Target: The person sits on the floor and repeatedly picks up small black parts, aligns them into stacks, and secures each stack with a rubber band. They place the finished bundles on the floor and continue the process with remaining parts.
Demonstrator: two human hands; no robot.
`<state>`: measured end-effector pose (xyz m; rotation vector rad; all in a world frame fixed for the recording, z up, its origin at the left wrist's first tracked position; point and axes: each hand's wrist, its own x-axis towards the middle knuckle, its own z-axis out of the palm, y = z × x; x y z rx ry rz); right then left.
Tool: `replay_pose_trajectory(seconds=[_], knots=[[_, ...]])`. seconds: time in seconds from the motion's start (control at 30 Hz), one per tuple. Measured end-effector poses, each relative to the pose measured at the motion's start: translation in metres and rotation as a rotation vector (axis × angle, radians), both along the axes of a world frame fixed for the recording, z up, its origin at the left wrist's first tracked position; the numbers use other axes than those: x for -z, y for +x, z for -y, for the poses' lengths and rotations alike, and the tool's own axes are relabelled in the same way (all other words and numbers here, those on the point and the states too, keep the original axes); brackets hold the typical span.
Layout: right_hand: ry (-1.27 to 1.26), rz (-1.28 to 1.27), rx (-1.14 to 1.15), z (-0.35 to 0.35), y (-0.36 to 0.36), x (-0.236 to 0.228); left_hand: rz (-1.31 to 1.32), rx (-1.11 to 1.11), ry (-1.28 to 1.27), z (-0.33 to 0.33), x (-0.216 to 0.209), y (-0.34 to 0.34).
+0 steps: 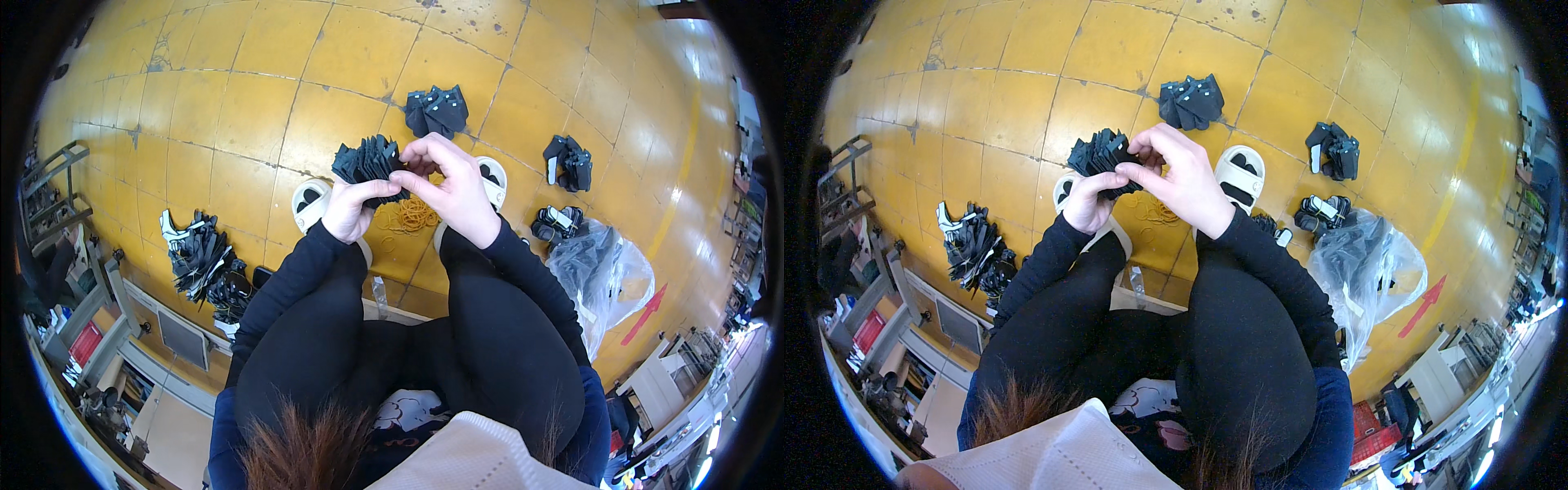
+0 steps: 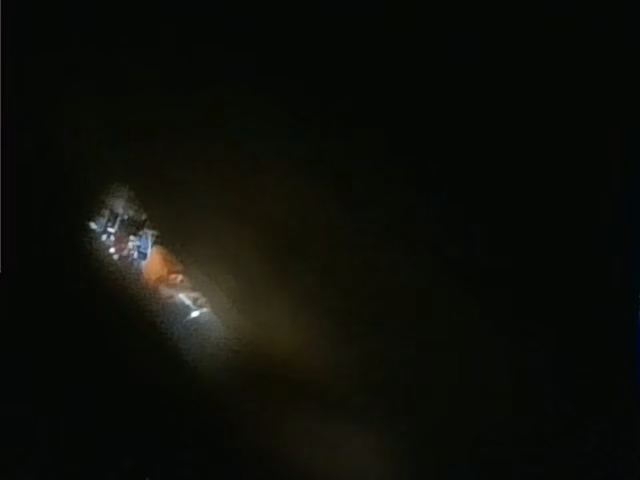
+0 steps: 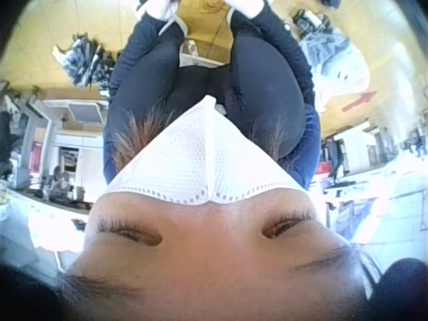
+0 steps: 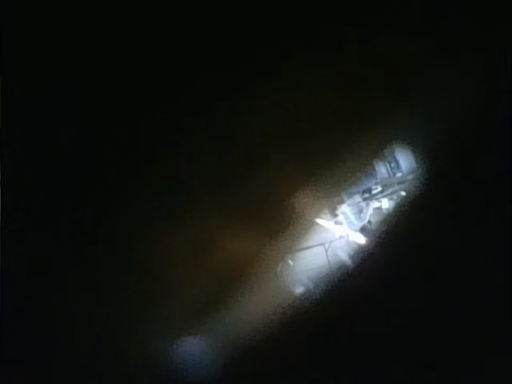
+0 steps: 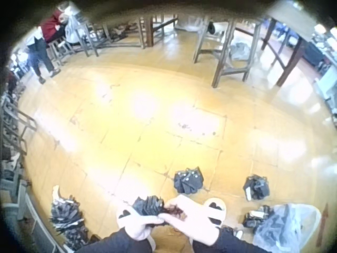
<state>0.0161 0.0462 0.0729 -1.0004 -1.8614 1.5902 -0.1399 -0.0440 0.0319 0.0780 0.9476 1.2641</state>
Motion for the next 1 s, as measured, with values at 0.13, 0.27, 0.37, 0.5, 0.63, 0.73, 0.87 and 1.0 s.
replay_pose_trajectory(seconds=[0.13,0.27,0.37,0.5,0.63,0.73,0.87,1.0], knots=[[0.019,-0.053,0.004,-0.002,-0.001,0.001,0.011,-0.015,-0.028,-0.001,0.001,-0.001],[0.042,-0.050,0.070,0.000,-0.002,0.002,0.035,-0.042,-0.014,-0.002,0.003,-0.001],[-0.140,-0.098,0.257,0.006,-0.009,0.002,0.036,-0.076,-0.015,-0.003,-0.002,0.002],[0.059,-0.015,0.182,0.002,-0.006,0.001,0.059,-0.058,0.000,0.000,-0.001,-0.002],[0.234,-0.033,0.063,0.001,-0.005,-0.006,0.042,-0.023,0.027,-0.001,-0.004,-0.002],[0.197,-0.002,0.082,-0.001,0.002,-0.002,0.004,-0.003,0.022,-0.003,0.000,0.001],[0.243,0.093,0.182,-0.010,0.027,0.032,0.010,0.006,0.043,-0.007,-0.007,0.007],[0.276,0.544,0.369,-0.049,0.111,0.098,0.028,0.050,0.017,-0.004,-0.003,0.003]])
